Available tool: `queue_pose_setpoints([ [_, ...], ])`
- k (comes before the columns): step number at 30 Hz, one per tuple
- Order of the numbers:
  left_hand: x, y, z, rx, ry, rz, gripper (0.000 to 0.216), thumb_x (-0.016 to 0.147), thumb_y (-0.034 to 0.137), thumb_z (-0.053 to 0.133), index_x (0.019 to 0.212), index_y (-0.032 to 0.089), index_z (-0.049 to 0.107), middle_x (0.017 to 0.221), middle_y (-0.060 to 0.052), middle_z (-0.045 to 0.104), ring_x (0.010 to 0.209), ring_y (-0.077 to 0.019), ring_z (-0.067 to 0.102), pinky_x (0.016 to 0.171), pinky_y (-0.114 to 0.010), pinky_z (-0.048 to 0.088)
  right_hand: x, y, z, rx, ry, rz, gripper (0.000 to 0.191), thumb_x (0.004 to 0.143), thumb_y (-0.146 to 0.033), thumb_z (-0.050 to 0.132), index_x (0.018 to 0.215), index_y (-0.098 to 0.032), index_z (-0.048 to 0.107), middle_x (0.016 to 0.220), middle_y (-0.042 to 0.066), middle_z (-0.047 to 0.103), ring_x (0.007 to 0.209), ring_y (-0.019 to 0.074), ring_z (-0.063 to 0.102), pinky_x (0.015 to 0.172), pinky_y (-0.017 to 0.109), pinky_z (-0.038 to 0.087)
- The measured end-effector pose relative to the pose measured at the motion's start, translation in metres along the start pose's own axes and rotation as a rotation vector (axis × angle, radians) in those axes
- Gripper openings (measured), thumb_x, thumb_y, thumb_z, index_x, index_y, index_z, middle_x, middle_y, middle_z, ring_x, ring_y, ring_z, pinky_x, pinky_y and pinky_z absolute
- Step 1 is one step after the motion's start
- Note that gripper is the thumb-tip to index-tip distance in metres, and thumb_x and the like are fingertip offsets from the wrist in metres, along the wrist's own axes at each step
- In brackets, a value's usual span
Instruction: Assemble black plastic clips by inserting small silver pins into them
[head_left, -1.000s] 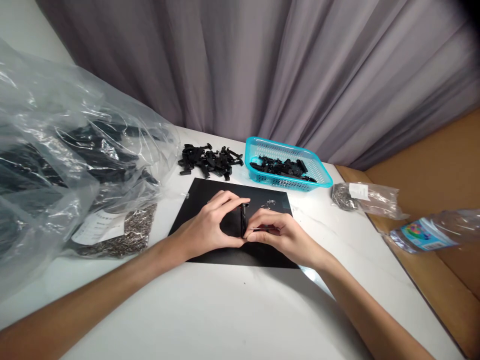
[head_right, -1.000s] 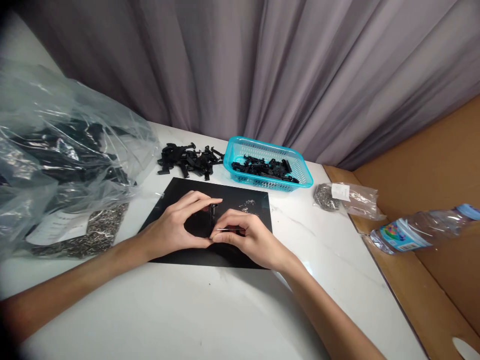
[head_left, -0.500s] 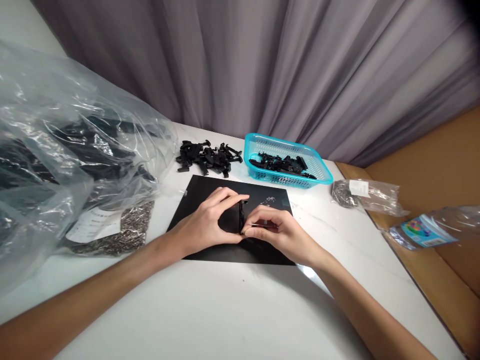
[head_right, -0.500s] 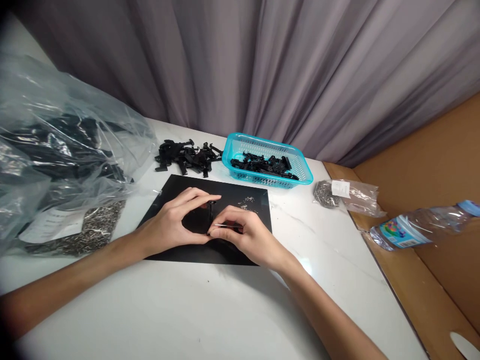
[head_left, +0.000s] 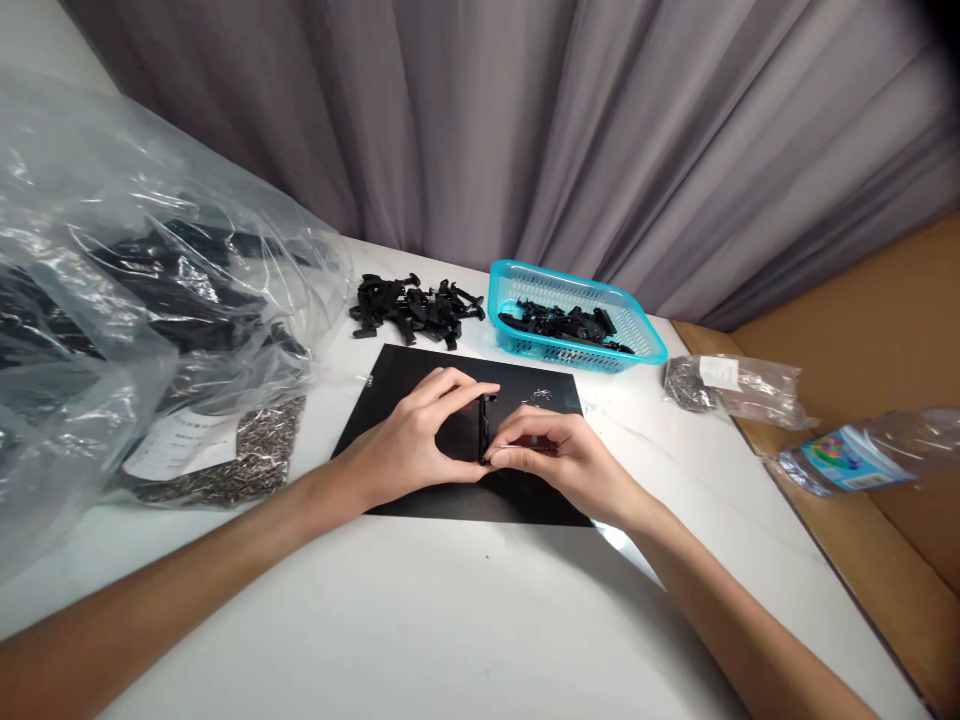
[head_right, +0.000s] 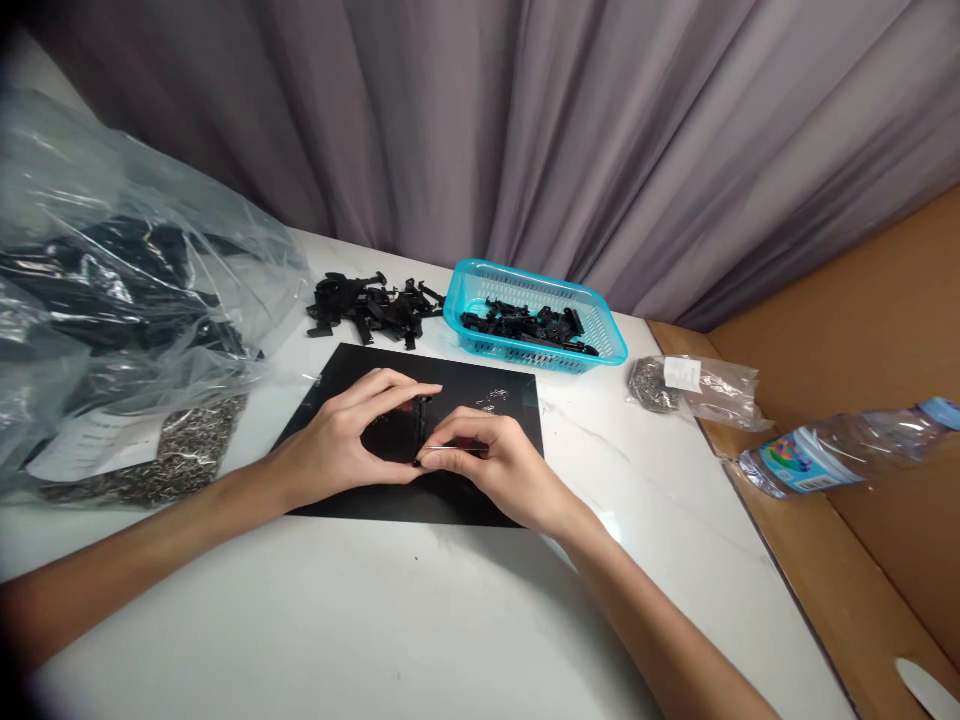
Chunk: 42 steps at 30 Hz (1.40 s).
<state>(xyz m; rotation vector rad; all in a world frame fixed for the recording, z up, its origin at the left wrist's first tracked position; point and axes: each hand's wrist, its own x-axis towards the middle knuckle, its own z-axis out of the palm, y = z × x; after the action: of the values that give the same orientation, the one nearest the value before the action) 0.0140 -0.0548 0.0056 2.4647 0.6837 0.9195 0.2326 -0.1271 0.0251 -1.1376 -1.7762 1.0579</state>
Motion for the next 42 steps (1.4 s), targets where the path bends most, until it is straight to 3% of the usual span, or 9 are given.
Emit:
queue_pose_setpoints([
  [9,-0.004,-0.003,0.006,0.062,-0.03,0.068,0.07,0.073,0.018,0.082,0.138,0.023,0.058,0.118,-0.006,0.063,0.112,-0.0247,0.062,0.1,-0.041,0.056,-0.004,0.0,-0.009,-0.384,-0.154,-0.206,0.017,0.104,-0.031,0.06,0.103,-0.027,0.076,0.102,0.004,0.074,0.095,0.0221,0.065,0.093,0.041,0.048],
  [13,-0.004,-0.001,0.007,0.07,0.013,0.092,0.072,0.072,0.018,0.084,0.139,0.021,0.057,0.116,-0.006,0.062,0.109,-0.0232,0.062,0.101,-0.039,0.055,-0.004,-0.003,-0.01,-0.293,-0.145,-0.157,0.013,0.101,-0.03,0.065,0.101,-0.027,0.077,0.101,0.003,0.074,0.097,0.0208,0.066,0.093,0.039,0.049],
  [19,-0.003,-0.002,0.006,0.088,0.024,0.116,0.072,0.072,0.012,0.08,0.139,0.022,0.057,0.116,-0.006,0.061,0.109,-0.0238,0.062,0.1,-0.038,0.056,-0.004,-0.002,-0.002,-0.161,-0.041,0.058,0.011,0.094,-0.033,0.074,0.09,-0.023,0.074,0.094,0.002,0.072,0.08,0.0169,0.06,0.073,0.032,0.047],
  [26,0.0,0.004,0.0,0.121,0.005,0.143,0.061,0.072,0.012,0.08,0.13,0.018,0.062,0.11,-0.007,0.065,0.107,-0.0257,0.063,0.096,-0.037,0.058,-0.002,0.001,0.004,-0.016,0.015,0.161,0.026,0.085,-0.045,0.081,0.084,-0.02,0.071,0.079,-0.001,0.067,0.065,0.0129,0.048,0.061,0.028,0.038],
  [30,-0.001,0.003,-0.002,0.165,0.018,0.223,0.055,0.076,0.015,0.078,0.128,0.016,0.061,0.108,-0.008,0.067,0.103,-0.0258,0.065,0.095,-0.039,0.058,-0.002,0.003,0.009,-0.035,0.026,0.199,0.03,0.082,-0.048,0.083,0.083,-0.02,0.072,0.08,0.0,0.069,0.066,0.0137,0.052,0.062,0.028,0.039],
  [34,-0.002,0.0,-0.002,0.247,0.048,0.318,0.05,0.08,0.019,0.077,0.127,0.014,0.061,0.104,-0.009,0.067,0.098,-0.0257,0.065,0.093,-0.039,0.057,-0.003,0.006,0.014,0.006,0.027,0.153,0.03,0.084,-0.048,0.081,0.082,-0.02,0.07,0.088,0.002,0.072,0.083,0.0175,0.063,0.077,0.031,0.048],
  [38,0.001,-0.001,-0.001,0.175,0.078,0.164,0.056,0.073,0.028,0.085,0.124,0.015,0.063,0.102,-0.006,0.064,0.095,-0.0233,0.064,0.088,-0.036,0.058,-0.003,0.002,0.007,0.039,0.064,0.085,0.029,0.086,-0.047,0.08,0.087,-0.02,0.072,0.092,0.003,0.07,0.086,0.0179,0.064,0.076,0.03,0.049],
  [42,0.003,0.0,0.002,0.109,0.018,0.018,0.058,0.074,0.042,0.087,0.122,0.018,0.066,0.102,-0.004,0.065,0.099,-0.0227,0.062,0.089,-0.035,0.056,-0.005,-0.007,-0.005,-0.106,0.241,-0.035,0.031,0.104,-0.043,0.058,0.099,-0.022,0.08,0.092,0.005,0.067,0.087,0.0175,0.062,0.079,0.032,0.049],
])
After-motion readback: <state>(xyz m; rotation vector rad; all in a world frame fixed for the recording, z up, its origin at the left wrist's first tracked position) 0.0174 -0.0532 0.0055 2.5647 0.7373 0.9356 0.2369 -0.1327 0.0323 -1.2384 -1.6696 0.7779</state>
